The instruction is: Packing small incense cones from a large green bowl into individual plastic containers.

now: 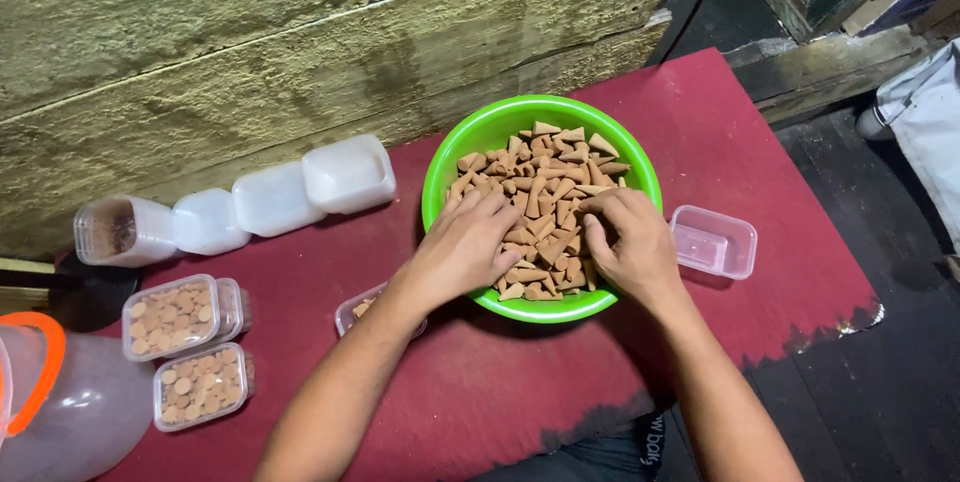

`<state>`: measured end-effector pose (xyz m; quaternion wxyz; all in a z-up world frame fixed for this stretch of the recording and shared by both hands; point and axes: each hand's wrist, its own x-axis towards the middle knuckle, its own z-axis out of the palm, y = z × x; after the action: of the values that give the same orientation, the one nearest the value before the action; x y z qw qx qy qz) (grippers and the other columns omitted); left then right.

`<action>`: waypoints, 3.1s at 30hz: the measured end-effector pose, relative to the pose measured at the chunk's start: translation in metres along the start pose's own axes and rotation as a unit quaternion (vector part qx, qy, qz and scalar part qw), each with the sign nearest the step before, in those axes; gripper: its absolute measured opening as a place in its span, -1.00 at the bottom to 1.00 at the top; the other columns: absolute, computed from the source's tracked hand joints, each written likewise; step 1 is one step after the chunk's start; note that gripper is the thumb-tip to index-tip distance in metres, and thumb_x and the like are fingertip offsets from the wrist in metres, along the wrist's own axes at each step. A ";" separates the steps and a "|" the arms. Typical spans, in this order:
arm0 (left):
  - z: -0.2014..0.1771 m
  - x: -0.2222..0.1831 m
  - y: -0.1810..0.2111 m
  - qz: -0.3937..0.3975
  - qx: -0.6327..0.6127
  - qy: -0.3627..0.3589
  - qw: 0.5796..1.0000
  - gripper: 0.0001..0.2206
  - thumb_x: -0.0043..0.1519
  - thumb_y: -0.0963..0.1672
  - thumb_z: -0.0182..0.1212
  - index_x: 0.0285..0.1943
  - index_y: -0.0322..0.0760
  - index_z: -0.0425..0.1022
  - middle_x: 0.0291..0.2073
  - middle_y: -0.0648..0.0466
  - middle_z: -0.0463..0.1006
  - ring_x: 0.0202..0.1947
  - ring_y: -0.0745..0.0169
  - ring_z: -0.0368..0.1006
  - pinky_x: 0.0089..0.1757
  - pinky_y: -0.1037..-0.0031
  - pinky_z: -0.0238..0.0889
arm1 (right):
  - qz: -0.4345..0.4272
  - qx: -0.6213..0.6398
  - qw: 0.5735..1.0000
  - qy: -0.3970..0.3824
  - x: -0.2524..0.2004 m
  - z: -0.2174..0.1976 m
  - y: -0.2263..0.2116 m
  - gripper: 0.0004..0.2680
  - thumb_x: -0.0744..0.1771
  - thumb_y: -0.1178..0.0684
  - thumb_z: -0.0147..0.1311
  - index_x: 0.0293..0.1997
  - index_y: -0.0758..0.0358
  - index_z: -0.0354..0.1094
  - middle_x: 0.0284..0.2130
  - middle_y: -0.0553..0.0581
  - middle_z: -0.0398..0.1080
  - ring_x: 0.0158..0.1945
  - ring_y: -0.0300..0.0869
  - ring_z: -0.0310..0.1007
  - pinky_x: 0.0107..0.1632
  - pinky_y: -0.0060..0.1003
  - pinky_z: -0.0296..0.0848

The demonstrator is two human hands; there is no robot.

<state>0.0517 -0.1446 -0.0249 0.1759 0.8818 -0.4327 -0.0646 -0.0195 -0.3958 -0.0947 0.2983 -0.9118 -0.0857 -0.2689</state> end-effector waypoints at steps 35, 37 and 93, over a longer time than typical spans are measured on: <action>0.054 -0.004 -0.051 -0.096 -0.148 0.263 0.949 -0.77 0.39 -0.02 0.06 0.16 -0.07 0.40 -0.64 -0.03 0.46 -0.39 -0.15 0.56 -0.22 0.15 0.43 | -0.077 -0.101 0.966 -0.226 0.056 0.005 0.025 -0.79 0.30 0.01 0.20 0.02 -0.12 0.44 0.08 -0.10 0.42 0.16 0.08 0.34 0.05 0.01 0.40; 0.052 -0.004 -0.050 -0.094 -0.151 0.263 0.948 -0.77 0.39 -0.03 0.05 0.17 -0.07 0.39 -0.63 -0.05 0.46 -0.39 -0.18 0.56 -0.23 0.13 0.43 | -0.065 -0.123 0.964 -0.227 0.053 0.012 0.032 -0.81 0.29 -0.03 0.22 -0.03 -0.12 0.39 0.05 -0.17 0.41 0.15 0.03 0.34 -0.02 -0.03 0.42; 0.046 -0.230 -0.073 -0.086 -0.004 0.281 0.956 -0.91 0.30 -0.07 0.23 -0.09 0.08 0.63 0.01 0.21 0.51 0.07 0.07 0.36 -0.14 0.29 0.19 | -0.124 0.255 0.945 -0.163 -0.009 0.094 -0.203 -0.92 0.31 0.23 0.20 -0.16 0.31 0.45 -0.28 0.21 0.51 -0.23 0.08 0.57 -0.16 -0.11 0.57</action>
<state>-0.0486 0.0658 -0.1029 0.2874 0.8978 -0.2878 0.1690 -0.0502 -0.1760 -0.0621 0.4666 -0.8190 -0.3114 -0.1207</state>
